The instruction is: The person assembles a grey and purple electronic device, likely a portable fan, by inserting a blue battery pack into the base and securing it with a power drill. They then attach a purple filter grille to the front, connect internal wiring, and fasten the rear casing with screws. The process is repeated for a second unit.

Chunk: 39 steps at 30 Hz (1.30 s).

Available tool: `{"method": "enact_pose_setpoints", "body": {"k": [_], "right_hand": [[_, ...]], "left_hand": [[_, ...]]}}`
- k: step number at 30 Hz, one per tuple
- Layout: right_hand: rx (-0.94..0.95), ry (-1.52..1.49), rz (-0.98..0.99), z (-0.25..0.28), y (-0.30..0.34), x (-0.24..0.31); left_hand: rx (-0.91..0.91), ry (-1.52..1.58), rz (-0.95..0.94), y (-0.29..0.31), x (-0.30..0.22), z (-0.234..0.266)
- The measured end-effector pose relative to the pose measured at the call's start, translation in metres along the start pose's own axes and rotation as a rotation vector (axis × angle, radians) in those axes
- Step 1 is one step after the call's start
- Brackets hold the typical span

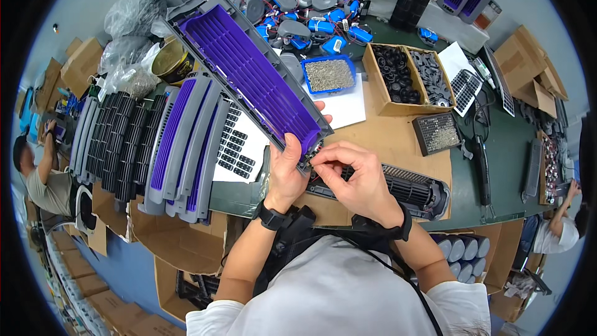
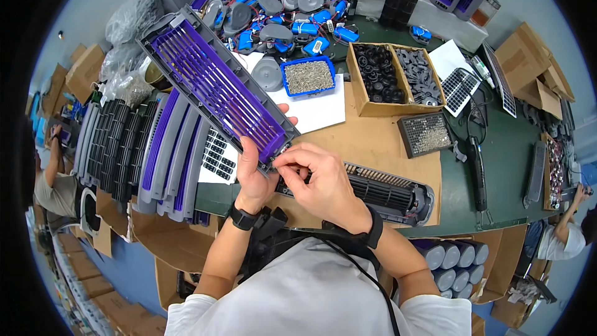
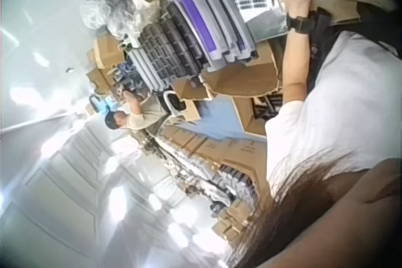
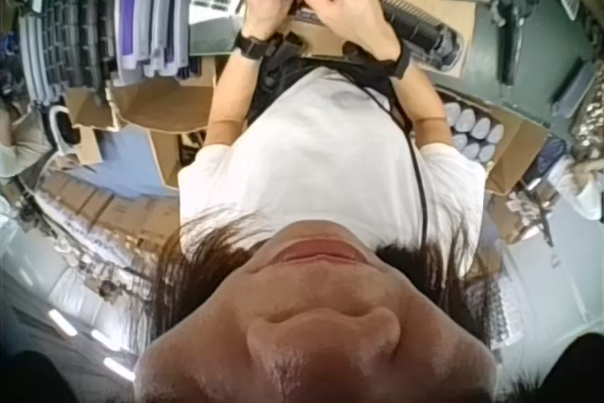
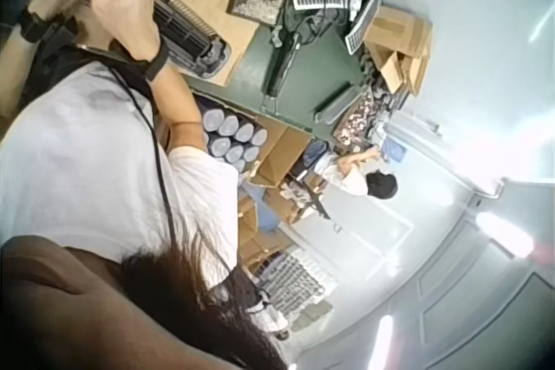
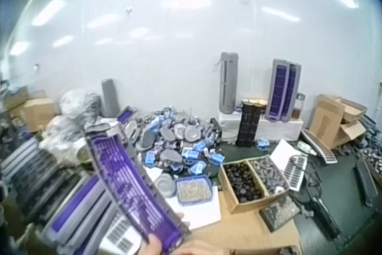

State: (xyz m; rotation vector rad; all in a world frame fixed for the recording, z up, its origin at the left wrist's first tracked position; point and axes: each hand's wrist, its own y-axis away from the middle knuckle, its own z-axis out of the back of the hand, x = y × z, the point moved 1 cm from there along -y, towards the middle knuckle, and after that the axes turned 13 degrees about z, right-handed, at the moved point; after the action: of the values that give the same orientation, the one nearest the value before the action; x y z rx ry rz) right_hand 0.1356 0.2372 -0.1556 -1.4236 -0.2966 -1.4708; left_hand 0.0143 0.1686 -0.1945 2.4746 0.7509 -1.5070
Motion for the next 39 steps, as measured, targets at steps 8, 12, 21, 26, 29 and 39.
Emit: {"method": "enact_pose_setpoints", "body": {"k": [8,12,21,26,29,39], "right_hand": [[-0.017,0.059,0.058,-0.006,-0.002,-0.002],[-0.008,0.147,0.126,-0.008,-0.003,-0.002],[0.021,0.233,0.158,-0.017,-0.003,-0.001],[0.008,0.179,0.133,-0.015,-0.005,-0.008],[-0.062,0.107,0.128,-0.012,-0.002,-0.005],[0.004,0.232,0.202,-0.020,-0.004,-0.005]], "left_hand": [[-0.035,0.129,0.007,0.001,0.001,-0.004],[-0.039,0.110,0.004,0.001,0.000,-0.005],[-0.064,0.061,-0.026,0.001,0.003,-0.006],[-0.058,0.105,-0.004,-0.001,0.003,-0.006],[-0.047,0.145,-0.003,-0.001,0.003,-0.004],[-0.034,0.070,-0.004,0.000,0.003,-0.006]]}}
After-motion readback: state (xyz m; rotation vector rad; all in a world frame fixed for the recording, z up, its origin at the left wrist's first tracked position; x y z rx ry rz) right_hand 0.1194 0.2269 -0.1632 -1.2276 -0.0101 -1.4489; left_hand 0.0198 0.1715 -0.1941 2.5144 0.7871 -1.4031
